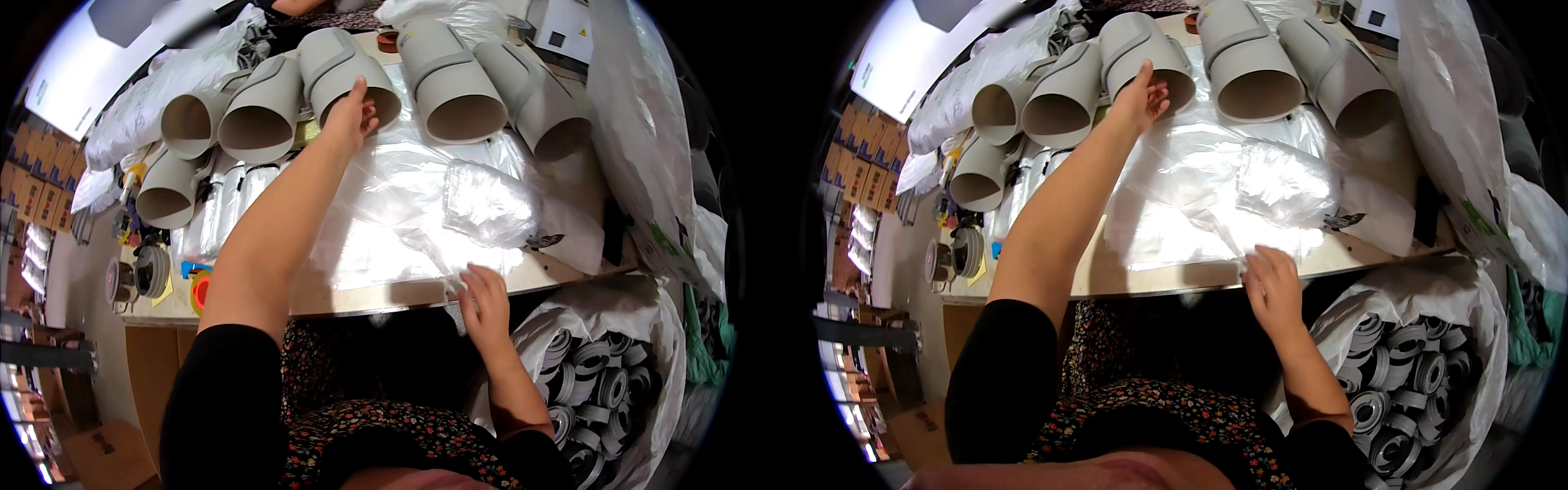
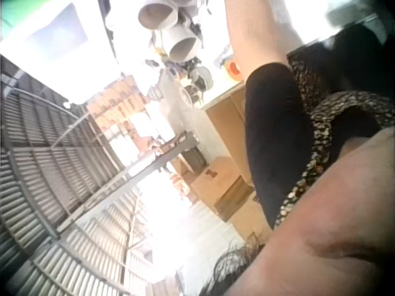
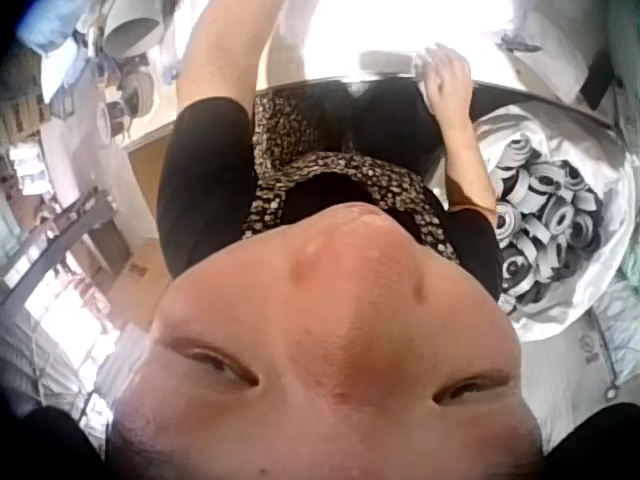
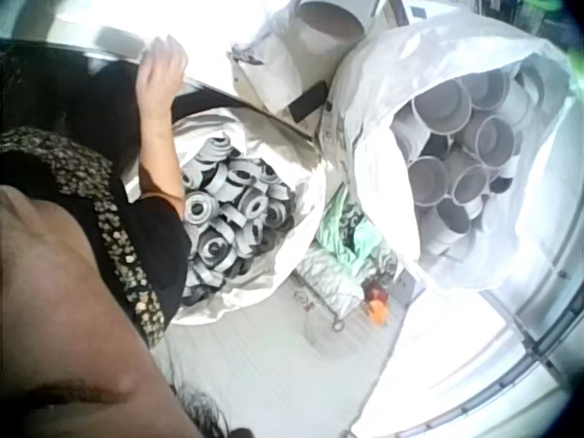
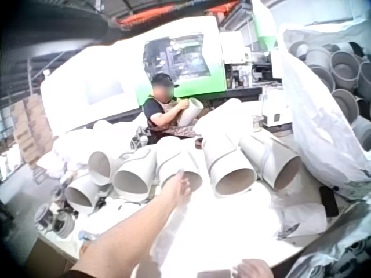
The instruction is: The person repeatedly picks up gray plastic containers from a table, places them into clear plastic bags, and puts the wrapped items into a cardboard box. The process is repetitive, involving handling the containers and bags by hand.
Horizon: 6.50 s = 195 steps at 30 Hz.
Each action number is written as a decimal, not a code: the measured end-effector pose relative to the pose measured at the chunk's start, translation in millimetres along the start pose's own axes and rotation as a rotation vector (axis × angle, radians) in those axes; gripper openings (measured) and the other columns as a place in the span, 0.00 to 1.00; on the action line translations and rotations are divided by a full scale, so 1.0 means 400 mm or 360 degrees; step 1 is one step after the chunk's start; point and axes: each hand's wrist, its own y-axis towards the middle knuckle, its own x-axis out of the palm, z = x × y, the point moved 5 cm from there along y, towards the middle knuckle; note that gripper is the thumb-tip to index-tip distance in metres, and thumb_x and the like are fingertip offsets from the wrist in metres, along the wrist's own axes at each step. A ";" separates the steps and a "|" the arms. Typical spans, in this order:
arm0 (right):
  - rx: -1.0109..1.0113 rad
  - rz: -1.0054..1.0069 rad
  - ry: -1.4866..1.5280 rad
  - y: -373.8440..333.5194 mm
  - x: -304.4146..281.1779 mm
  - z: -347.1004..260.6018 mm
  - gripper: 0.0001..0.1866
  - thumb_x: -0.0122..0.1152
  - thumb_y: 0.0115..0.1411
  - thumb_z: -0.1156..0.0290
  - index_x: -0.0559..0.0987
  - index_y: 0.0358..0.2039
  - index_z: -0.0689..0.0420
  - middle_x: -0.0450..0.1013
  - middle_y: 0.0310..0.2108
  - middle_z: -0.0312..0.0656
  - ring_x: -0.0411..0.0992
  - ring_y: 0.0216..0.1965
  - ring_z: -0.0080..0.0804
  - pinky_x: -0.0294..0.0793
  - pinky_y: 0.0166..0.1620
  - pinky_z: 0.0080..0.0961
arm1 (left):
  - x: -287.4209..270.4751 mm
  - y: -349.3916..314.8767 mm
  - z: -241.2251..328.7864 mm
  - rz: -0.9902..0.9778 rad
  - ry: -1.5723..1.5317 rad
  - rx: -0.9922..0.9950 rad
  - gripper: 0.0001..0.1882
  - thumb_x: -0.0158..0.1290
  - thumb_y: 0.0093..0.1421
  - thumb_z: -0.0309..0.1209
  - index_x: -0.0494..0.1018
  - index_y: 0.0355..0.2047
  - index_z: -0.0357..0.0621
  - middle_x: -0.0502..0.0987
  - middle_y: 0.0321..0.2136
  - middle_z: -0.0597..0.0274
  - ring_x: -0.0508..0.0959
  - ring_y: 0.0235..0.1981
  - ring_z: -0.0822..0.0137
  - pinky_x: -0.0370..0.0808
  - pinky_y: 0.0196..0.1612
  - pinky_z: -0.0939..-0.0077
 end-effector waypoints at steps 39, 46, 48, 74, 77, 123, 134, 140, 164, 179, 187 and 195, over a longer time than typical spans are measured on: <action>0.0508 0.0552 -0.0126 0.415 -0.836 -0.072 0.22 0.48 0.54 0.74 0.68 0.52 0.49 0.68 0.24 0.33 0.62 0.17 0.18 0.61 0.19 0.14 | -0.468 -0.776 0.032 -0.0019 0.1530 0.1441 0.22 0.55 0.51 0.25 0.67 0.47 0.37 0.66 0.51 0.50 0.67 0.53 0.56 0.61 0.56 0.69; 0.0794 0.0348 -0.0078 0.340 -0.822 -0.048 0.22 0.45 0.55 0.76 0.67 0.52 0.53 0.67 0.22 0.35 0.65 0.15 0.21 0.64 0.17 0.18 | -0.632 -0.875 -0.241 0.0105 0.0579 0.0465 0.40 0.56 0.52 0.28 0.46 0.61 0.37 0.66 0.49 0.50 0.67 0.48 0.61 0.65 0.52 0.70; 0.0784 0.0333 0.0147 0.328 -0.846 -0.048 0.21 0.46 0.57 0.73 0.66 0.53 0.52 0.66 0.21 0.33 0.63 0.15 0.20 0.63 0.17 0.17 | -0.651 -0.880 -0.268 0.0142 0.0380 0.0331 0.41 0.56 0.54 0.30 0.43 0.62 0.39 0.67 0.48 0.54 0.71 0.42 0.68 0.71 0.39 0.78; 0.1814 -0.0627 0.2073 -0.602 0.020 -0.199 0.22 0.52 0.60 0.61 0.68 0.51 0.60 0.72 0.43 0.45 0.72 0.23 0.27 0.76 0.27 0.24 | -0.403 -0.971 -0.134 -0.0802 0.0745 0.0252 0.28 0.49 0.60 0.29 0.51 0.58 0.45 0.64 0.51 0.55 0.72 0.29 0.67 0.72 0.26 0.75; 0.2026 0.0103 0.1647 -0.730 -0.116 0.007 0.15 0.51 0.57 0.70 0.72 0.44 0.61 0.75 0.32 0.43 0.72 0.20 0.26 0.75 0.24 0.22 | -0.358 -0.932 -0.128 -0.0888 0.0793 0.0178 0.32 0.52 0.58 0.29 0.49 0.58 0.40 0.53 0.60 0.51 0.73 0.30 0.67 0.73 0.28 0.75; -0.0061 0.0204 0.0369 -0.256 -0.402 -0.361 0.11 0.53 0.59 0.72 0.66 0.22 0.61 0.71 0.39 0.52 0.71 0.46 0.45 0.68 0.48 0.34 | -0.223 -1.087 -0.134 -0.1245 0.1654 0.0795 0.26 0.58 0.50 0.34 0.66 0.49 0.43 0.66 0.53 0.51 0.70 0.50 0.53 0.69 0.50 0.68; 0.0060 0.0206 0.0480 -0.220 -0.370 -0.415 0.14 0.53 0.60 0.63 0.68 0.35 0.64 0.68 0.43 0.51 0.69 0.48 0.45 0.65 0.51 0.36 | -0.277 -1.049 -0.152 -0.1234 0.1579 0.0848 0.28 0.58 0.51 0.35 0.65 0.50 0.39 0.69 0.50 0.49 0.71 0.48 0.53 0.70 0.48 0.67; -0.0095 -0.0212 -0.0190 -0.193 -0.379 -0.417 0.27 0.56 0.54 0.57 0.70 0.49 0.63 0.72 0.38 0.50 0.69 0.39 0.44 0.65 0.46 0.33 | -0.286 -1.029 -0.155 -0.1239 0.1429 0.0892 0.28 0.59 0.50 0.33 0.65 0.50 0.40 0.72 0.46 0.50 0.73 0.45 0.53 0.71 0.47 0.69; 0.0019 -0.0280 -0.0249 -0.122 -0.318 -0.377 0.24 0.56 0.54 0.61 0.72 0.48 0.63 0.72 0.32 0.48 0.69 0.34 0.41 0.66 0.40 0.31 | -0.269 -1.075 -0.186 -0.1494 0.1502 0.0616 0.19 0.53 0.55 0.37 0.68 0.44 0.39 0.75 0.35 0.49 0.75 0.35 0.54 0.71 0.39 0.66; -0.0242 -0.0674 0.1320 -0.019 -0.282 -0.256 0.26 0.40 0.62 0.51 0.74 0.17 0.58 0.73 0.17 0.43 0.67 0.25 0.34 0.58 0.51 0.36 | -0.445 -0.845 -0.231 -0.0508 0.0856 0.0673 0.32 0.41 0.63 0.50 0.61 0.53 0.32 0.66 0.51 0.47 0.65 0.54 0.62 0.58 0.58 0.68; -0.0099 -0.0749 0.0932 0.025 -0.303 -0.283 0.27 0.41 0.61 0.50 0.75 0.18 0.60 0.73 0.19 0.43 0.68 0.26 0.33 0.61 0.49 0.34 | -0.325 -0.895 -0.303 -0.1143 0.0431 0.0401 0.31 0.35 0.65 0.48 0.54 0.58 0.35 0.64 0.53 0.51 0.63 0.55 0.64 0.57 0.58 0.71; 0.0542 -0.1149 0.1004 0.157 -0.073 -0.261 0.25 0.39 0.65 0.56 0.76 0.38 0.68 0.75 0.35 0.44 0.71 0.40 0.31 0.65 0.50 0.24 | -0.353 -0.910 -0.346 -0.0840 0.0824 -0.0071 0.23 0.36 0.65 0.42 0.64 0.54 0.41 0.71 0.49 0.55 0.70 0.50 0.65 0.64 0.53 0.74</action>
